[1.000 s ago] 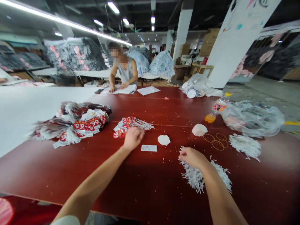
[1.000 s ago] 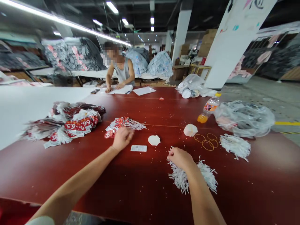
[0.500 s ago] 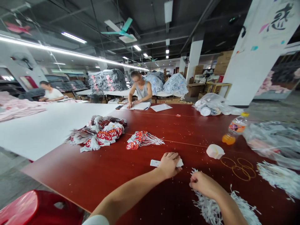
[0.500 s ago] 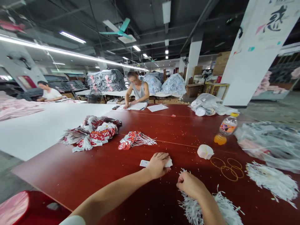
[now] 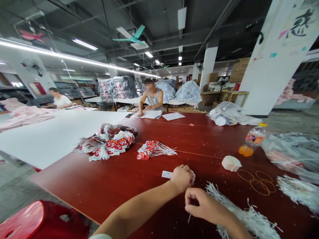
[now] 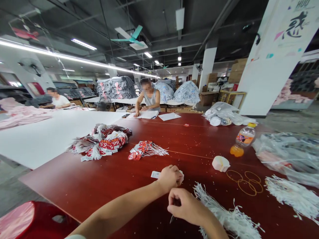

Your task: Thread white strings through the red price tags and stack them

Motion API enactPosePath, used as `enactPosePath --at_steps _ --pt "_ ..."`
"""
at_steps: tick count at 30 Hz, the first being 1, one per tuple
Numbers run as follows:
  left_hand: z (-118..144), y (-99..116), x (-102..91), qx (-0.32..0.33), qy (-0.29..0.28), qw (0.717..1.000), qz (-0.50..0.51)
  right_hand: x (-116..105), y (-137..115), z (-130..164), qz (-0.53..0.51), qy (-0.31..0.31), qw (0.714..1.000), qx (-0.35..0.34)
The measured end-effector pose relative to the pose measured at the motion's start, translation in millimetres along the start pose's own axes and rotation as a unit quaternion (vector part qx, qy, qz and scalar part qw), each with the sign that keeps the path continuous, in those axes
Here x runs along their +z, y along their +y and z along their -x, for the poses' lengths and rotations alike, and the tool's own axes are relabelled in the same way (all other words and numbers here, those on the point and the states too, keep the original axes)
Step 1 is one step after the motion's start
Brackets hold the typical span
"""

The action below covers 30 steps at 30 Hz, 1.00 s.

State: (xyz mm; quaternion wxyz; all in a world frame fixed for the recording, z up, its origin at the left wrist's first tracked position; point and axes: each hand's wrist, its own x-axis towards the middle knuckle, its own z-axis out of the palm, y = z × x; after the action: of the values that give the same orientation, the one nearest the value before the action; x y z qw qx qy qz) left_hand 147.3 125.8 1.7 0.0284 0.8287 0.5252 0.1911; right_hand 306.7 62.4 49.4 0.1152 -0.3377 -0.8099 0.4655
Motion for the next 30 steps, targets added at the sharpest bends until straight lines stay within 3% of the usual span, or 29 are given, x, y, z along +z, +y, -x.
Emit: enactPosePath --at_steps 2,4,8,12,18,23,30 --pt "5.8 3.6 -8.0 -0.020 0.019 1.000 0.011 13.6 -0.4 -9.7 -0.051 -0.035 0.997 0.034" --pt "20.0 0.9 -19.9 -0.039 0.045 0.998 0.030 19.9 -0.9 -14.9 -0.110 -0.017 0.994 0.022" --pt "66.9 -16.7 -39.8 -0.126 0.129 0.965 0.188 22.6 -5.1 -15.5 -0.112 0.133 0.982 -0.069" --pt "102.9 -23.9 -40.9 -0.174 0.171 0.918 0.312 32.3 -1.7 -20.9 -0.049 0.222 0.971 -0.074" --pt "111.5 -13.9 -31.0 -0.132 0.136 0.922 0.337 44.8 7.6 -33.4 -0.007 0.273 0.961 -0.051" --pt "112.4 -12.3 -32.7 -0.118 0.142 0.929 0.321 45.6 9.0 -35.3 -0.007 0.247 0.969 -0.030" --pt "115.3 -18.7 -39.2 -0.045 0.125 0.944 0.301 47.4 13.9 -37.1 -0.063 0.245 0.967 0.007"
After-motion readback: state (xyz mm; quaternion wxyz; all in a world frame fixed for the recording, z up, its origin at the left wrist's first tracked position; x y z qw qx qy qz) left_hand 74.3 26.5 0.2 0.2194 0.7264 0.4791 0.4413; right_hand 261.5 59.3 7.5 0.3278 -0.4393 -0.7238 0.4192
